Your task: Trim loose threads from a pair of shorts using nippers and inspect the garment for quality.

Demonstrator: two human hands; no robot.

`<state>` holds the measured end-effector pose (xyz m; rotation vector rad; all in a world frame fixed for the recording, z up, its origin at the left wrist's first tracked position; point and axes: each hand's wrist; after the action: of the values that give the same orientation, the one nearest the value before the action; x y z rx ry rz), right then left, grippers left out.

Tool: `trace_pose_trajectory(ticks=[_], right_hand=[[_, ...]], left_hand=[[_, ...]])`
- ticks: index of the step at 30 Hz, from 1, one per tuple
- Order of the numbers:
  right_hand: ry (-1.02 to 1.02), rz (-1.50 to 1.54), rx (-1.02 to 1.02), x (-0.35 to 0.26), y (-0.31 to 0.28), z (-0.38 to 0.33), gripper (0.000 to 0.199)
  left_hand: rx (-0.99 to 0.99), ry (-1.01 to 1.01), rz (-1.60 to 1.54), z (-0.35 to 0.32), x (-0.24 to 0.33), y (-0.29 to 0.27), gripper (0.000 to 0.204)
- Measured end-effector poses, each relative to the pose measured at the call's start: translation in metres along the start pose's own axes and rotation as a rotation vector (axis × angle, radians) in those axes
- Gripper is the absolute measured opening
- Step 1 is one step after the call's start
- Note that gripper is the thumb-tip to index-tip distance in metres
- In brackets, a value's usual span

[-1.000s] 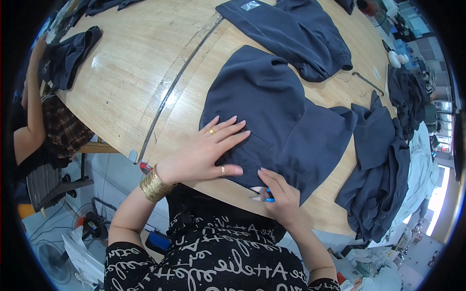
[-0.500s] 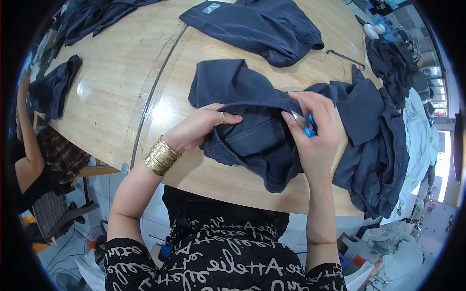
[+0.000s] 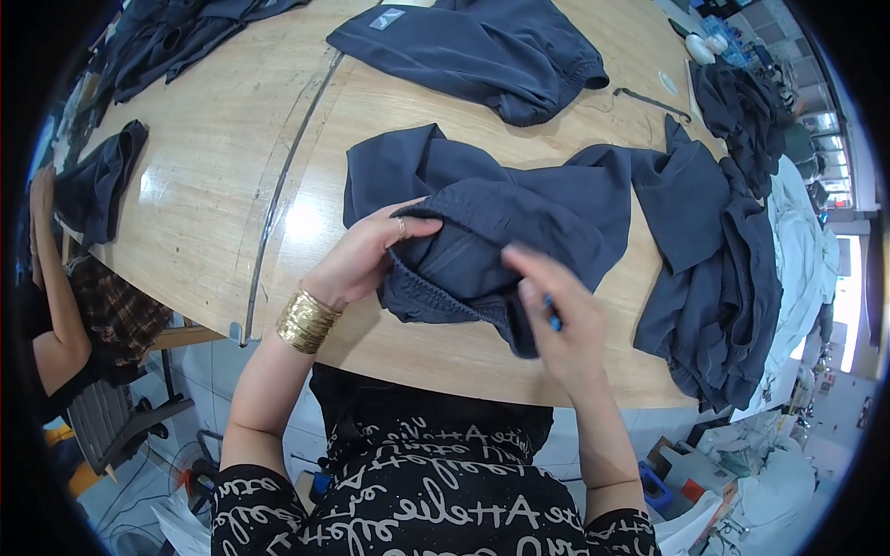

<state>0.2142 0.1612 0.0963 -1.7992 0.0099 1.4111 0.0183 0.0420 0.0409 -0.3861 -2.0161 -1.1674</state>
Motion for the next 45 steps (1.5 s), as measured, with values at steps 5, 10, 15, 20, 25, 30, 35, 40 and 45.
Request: trace_pose_trajectory(ticks=[5,10,15,20,25,30,35,40,45], right_hand=[[-0.035,-0.055,0.244,-0.007,-0.015,0.007,0.047],[-0.022,-0.052,-0.082,-0.002,0.011,0.016,0.047],[-0.111,-0.094,-0.099,0.013,0.035,-0.001,0.036],[-0.345,-0.145,-0.032,0.022,0.05,-0.017,0.031],[-0.154,-0.387,-0.025,0.022,0.06,-0.011,0.034],[-0.23,-0.169,-0.06,0.023,0.063,-0.014,0.026],[-0.255,0.006,0.001,0.02,0.055,-0.039,0.029],[-0.232,0.047,-0.078,0.023,0.047,-0.064,0.034],[-0.154,0.097,-0.247,0.028,0.029,-0.074,0.04]], left_hand=[[-0.315,0.525,0.774,-0.028,0.06,0.009,0.033],[-0.633,0.577,1.625,-0.081,0.075,0.012,0.049],[-0.533,0.406,1.607,-0.138,0.052,-0.007,0.048],[-0.535,0.074,0.817,-0.159,0.013,-0.023,0.037],[0.381,0.1,0.043,-0.153,-0.034,-0.023,0.031],[0.492,0.381,-0.058,-0.136,-0.054,-0.024,0.026],[0.215,0.231,-0.961,-0.102,-0.066,-0.051,0.035],[-0.074,0.644,1.62,-0.08,-0.053,-0.044,0.045],[-0.185,0.753,1.557,-0.043,-0.028,-0.017,0.045]])
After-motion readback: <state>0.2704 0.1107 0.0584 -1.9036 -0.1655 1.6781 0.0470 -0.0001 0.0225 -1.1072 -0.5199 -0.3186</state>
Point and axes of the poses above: each hand's wrist, its own z-axis towards the middle knuckle, its own y-axis out of the palm, x = y × z, and after that the axes turned 15 degrees about y, right-handed
